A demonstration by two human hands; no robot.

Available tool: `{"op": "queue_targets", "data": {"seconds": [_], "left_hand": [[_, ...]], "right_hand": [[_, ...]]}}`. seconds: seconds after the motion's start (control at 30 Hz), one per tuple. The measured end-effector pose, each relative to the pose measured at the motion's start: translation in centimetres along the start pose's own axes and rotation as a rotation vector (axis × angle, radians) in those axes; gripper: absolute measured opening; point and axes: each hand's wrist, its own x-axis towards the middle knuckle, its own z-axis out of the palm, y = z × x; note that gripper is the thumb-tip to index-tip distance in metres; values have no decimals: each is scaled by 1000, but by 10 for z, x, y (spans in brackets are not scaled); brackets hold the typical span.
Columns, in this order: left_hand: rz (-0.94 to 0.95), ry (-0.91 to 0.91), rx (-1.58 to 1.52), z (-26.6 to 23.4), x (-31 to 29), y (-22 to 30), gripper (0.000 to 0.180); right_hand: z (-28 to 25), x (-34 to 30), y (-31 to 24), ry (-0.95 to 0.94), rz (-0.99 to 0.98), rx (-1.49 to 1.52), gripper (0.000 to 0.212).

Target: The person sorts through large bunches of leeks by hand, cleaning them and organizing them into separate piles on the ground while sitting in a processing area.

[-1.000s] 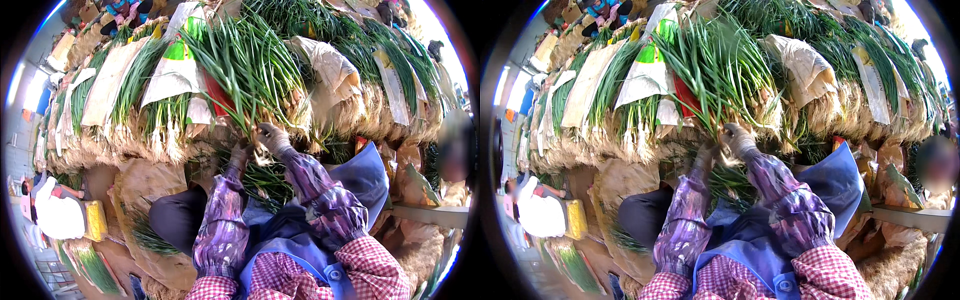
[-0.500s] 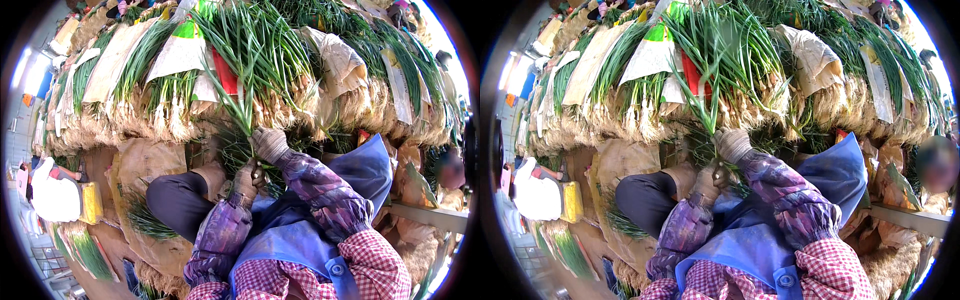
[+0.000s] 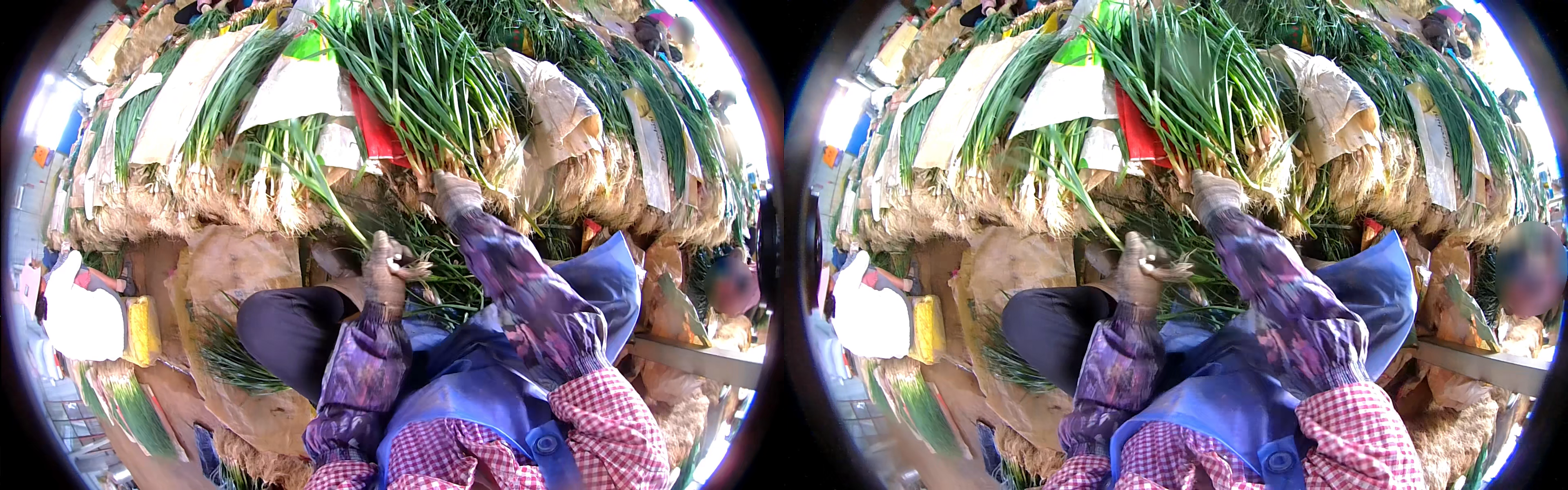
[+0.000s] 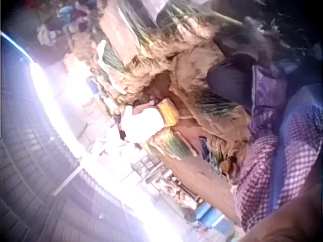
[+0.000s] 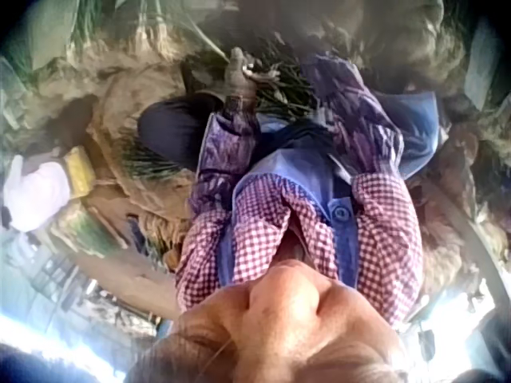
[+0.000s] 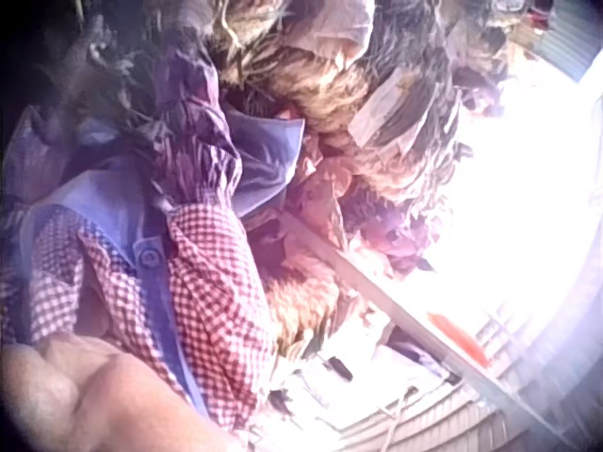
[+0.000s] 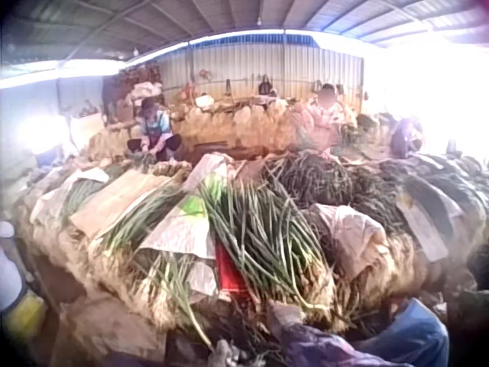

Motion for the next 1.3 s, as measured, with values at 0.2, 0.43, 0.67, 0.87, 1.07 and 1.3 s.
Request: {"op": "queue_targets", "data": {"seconds": [0.2,0.43,0.67,0.87,1.07,1.3], "left_hand": [[-87,176,319,1,34,8,32],[-172,31,299,-19,15,-11,17],[-209,237,350,-12,-4,-18,20],[-155,349,192,-18,1,-9,8],[-235,188,159,-24,-9,2,9],[-202,251,257,-21,-13,-5,10]], "right_hand": [[-20,-42,-38,-88,-269,104,28],[-22,-43,-34,-1,-23,444,42],[22,-22,-40,84,-98,396,20],[11,-102,-16,-274,478,1714,11],[18,-92,23,-630,-213,-388,33],[38,-37,-25,-93,-637,-199,15]]}}
